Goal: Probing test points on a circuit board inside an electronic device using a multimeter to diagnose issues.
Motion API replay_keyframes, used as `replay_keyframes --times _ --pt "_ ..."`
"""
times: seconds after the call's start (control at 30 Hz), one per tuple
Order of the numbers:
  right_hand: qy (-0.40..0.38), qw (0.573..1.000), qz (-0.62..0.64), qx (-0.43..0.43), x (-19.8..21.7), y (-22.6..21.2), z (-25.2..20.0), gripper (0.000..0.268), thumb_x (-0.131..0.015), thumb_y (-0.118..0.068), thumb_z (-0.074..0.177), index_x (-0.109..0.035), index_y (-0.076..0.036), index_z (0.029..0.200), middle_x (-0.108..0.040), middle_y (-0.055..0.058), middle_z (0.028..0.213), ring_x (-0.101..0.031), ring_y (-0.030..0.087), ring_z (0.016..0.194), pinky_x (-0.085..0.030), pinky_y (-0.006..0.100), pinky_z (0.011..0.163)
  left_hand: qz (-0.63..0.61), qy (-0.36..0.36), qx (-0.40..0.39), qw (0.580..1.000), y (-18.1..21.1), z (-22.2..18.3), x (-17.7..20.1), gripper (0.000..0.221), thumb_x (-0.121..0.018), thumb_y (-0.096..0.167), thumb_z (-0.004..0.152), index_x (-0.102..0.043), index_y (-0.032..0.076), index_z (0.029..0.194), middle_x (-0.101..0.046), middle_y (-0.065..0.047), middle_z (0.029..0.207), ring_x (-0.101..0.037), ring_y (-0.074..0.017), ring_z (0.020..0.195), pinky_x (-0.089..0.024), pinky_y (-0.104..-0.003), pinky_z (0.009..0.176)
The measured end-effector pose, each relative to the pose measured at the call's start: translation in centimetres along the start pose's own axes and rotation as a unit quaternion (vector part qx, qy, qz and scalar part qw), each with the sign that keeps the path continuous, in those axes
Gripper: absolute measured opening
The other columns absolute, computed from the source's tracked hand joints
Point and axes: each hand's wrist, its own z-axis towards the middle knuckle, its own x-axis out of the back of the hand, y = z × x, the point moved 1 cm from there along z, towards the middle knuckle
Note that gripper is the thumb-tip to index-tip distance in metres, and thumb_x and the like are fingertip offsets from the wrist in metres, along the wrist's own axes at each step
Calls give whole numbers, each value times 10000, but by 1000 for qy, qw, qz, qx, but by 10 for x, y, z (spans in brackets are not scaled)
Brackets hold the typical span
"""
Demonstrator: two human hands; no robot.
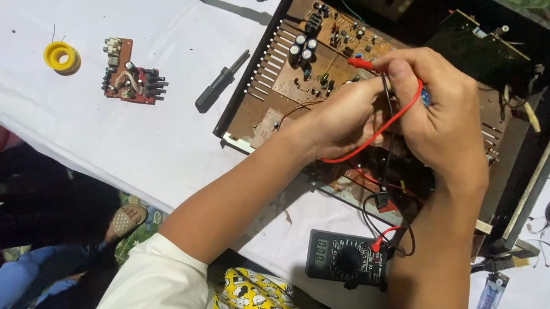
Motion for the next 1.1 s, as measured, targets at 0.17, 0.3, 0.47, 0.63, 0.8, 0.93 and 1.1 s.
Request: replay_keyframes --times 0.17,0.3,0.47,0.63,0.8,0.93,1.1 --pt "-58 998 17 -14 11 -6 -2 213 -521 -61 1128 -699 32 1199 -716 169 1148 -679 280 1054 -503 380 917 -26 -71 29 997 -1 -7 4 257 -388 151 890 -565 89 714 -633 -90 684 -612 -215 627 -594 -526 746" --pt "-107 994 -12 -17 8 -4 -2 265 -508 -61 1073 -699 -6 1248 -717 172 1210 -663 308 1117 -484 414 964 -91 -59 20 994 -14 5 21 260 -394 7 735 -647 -43 764 -707 -205 765 -710 -370 791 -601 -630 762" --pt "-144 989 21 -12 5 -11 0 272 -474 -53 1062 -665 24 1241 -707 168 1184 -662 302 1075 -479 412 941 -41 1 52 998 -2 -17 17 234 -370 -5 780 -586 -31 866 -620 -191 762 -667 -335 714 -630 -664 676" --pt "-130 991 17 -13 1 -11 0 210 -502 -34 1058 -674 17 1166 -711 142 1086 -654 286 989 -483 407 866 41 104 93 989 8 -36 3 202 -364 140 976 -514 10 1013 -519 -153 752 -622 -270 644 -575 -498 413" --pt "-126 991 10 -48 -9 -1 -2 169 -476 -115 1088 -592 -6 1145 -628 152 1068 -603 297 978 -445 401 867 121 109 44 986 19 -51 -3 425 -362 328 1022 -487 76 702 -413 -95 471 -381 -180 304 -199 -298 257" --pt "-104 992 -2 -66 -8 7 -5 134 -436 -111 1123 -530 -22 1089 -586 143 998 -549 292 860 -417 403 778 398 279 7 874 45 -70 -30 787 -321 466 937 -170 147 1640 -258 -161 1693 -659 -290 1279 -519 -399 1013" --pt "-49 992 -62 -102 6 6 -10 99 -460 -56 1144 -540 -5 1171 -638 91 805 -599 265 694 -440 411 695 513 197 -247 798 38 -92 -40 367 -400 373 1052 -597 71 1123 -430 76 592 -360 -53 481 -249 -263 410"
